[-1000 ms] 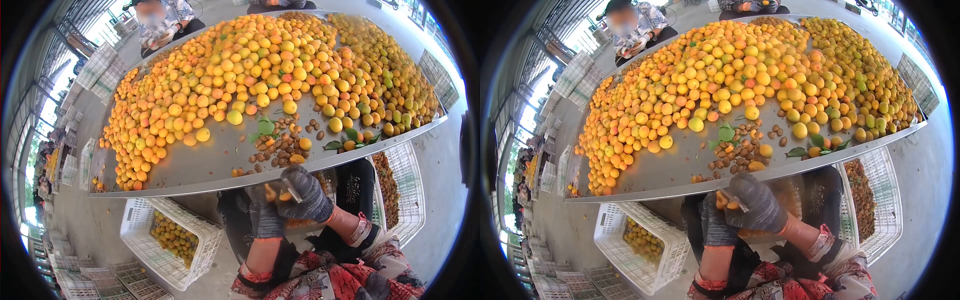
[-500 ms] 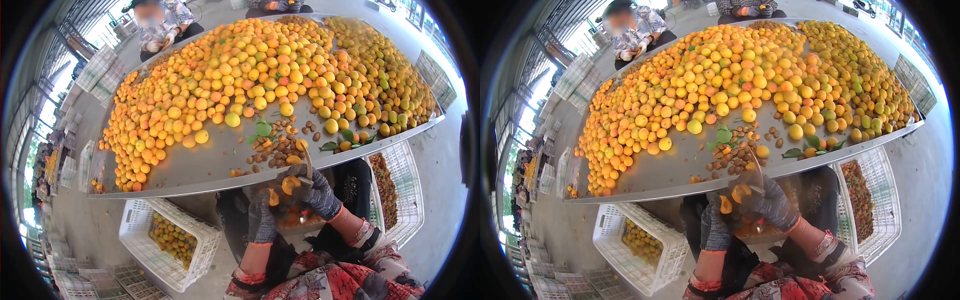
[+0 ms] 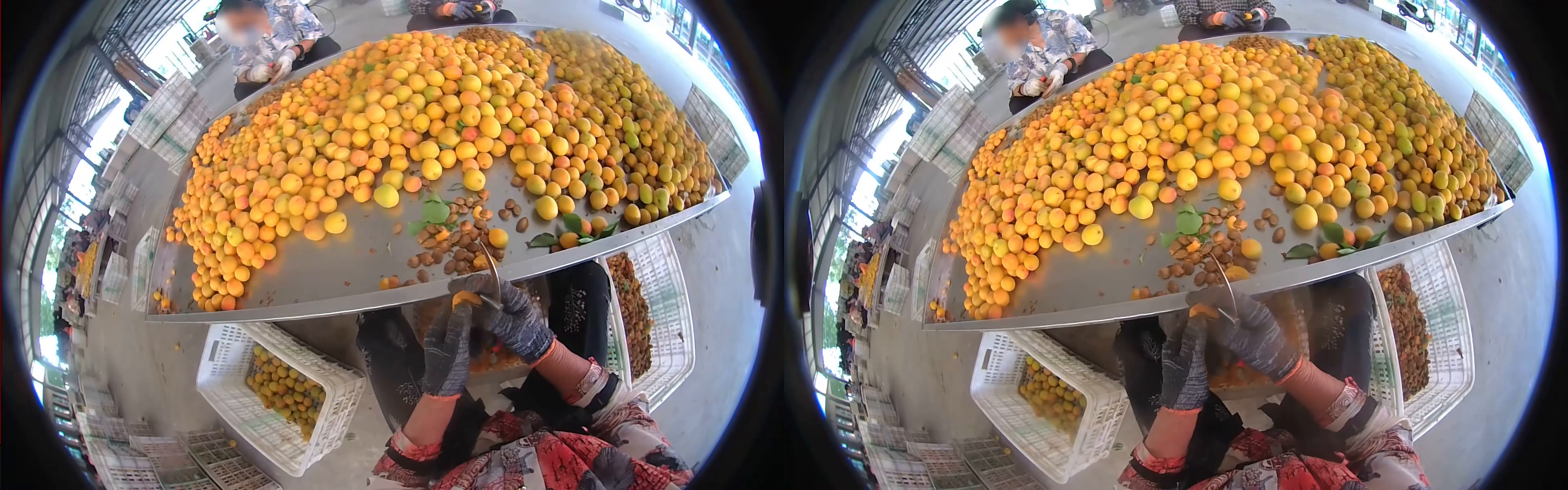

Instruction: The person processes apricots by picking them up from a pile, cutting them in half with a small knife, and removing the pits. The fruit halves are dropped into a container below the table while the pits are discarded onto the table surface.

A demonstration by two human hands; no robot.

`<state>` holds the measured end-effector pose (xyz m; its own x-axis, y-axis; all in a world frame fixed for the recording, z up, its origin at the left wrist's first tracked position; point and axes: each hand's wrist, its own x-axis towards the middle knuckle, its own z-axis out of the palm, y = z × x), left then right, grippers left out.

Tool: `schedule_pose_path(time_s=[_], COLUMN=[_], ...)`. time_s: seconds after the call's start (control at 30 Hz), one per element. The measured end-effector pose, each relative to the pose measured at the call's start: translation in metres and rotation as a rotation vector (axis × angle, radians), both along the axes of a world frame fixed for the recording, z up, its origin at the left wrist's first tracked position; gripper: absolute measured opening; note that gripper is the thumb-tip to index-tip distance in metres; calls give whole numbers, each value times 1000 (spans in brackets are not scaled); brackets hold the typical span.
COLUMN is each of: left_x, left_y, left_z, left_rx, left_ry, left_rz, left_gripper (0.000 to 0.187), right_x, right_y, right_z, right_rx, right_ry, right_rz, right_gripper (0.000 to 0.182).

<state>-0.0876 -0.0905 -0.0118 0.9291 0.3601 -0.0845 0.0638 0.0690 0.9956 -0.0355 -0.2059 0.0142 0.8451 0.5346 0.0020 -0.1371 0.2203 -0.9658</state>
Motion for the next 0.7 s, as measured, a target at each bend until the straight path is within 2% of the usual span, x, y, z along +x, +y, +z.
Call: schedule_pose_path(time_s=[0.13,0.2,0.23,0.3,0.33,0.4,0.43,0.47,0.5,0.53,0.57,0.6,0.67,0.7], left_x=[10,13,13,9,9,13,15,15,15,15,15,14,14,13], left_y=[-2,4,6,8,7,4,3,2,1,-2,-5,-6,-8,-9], left_z=[-14,-15,-8,10,9,3,-6,-18,-26,-27,-28,-29,-26,-26], left_rx=[10,-63,-61,-615,-614,-439,-440,-96,247,246,110,-25,-50,-25], left_ry=[-173,-187,-185,15,18,-74,-73,-78,-83,-83,-84,-82,-67,-63], left_rz=[100,154,156,98,94,65,60,114,166,162,180,199,192,186], left_gripper=[29,29,29,29,29,28,28,29,30,30,30,31,28,27], right_x=[4,7,10,24,29,40,40,37,34,32,33,34,34,33], right_y=[3,5,3,-2,-3,2,5,9,12,17,22,23,26,26], right_z=[1,-5,-4,2,7,24,31,36,41,45,44,38,26,26], right_rx=[-69,201,203,364,365,384,394,393,518,642,518,517,-29,-29], right_ry=[-71,-18,-16,153,154,44,-12,-11,87,185,118,120,-463,-461], right_rz=[30,-170,-168,-298,-303,-407,-459,-463,-451,-436,-514,-517,-663,-665], right_gripper=[34,45,45,40,40,39,39,39,37,35,37,37,35,35])
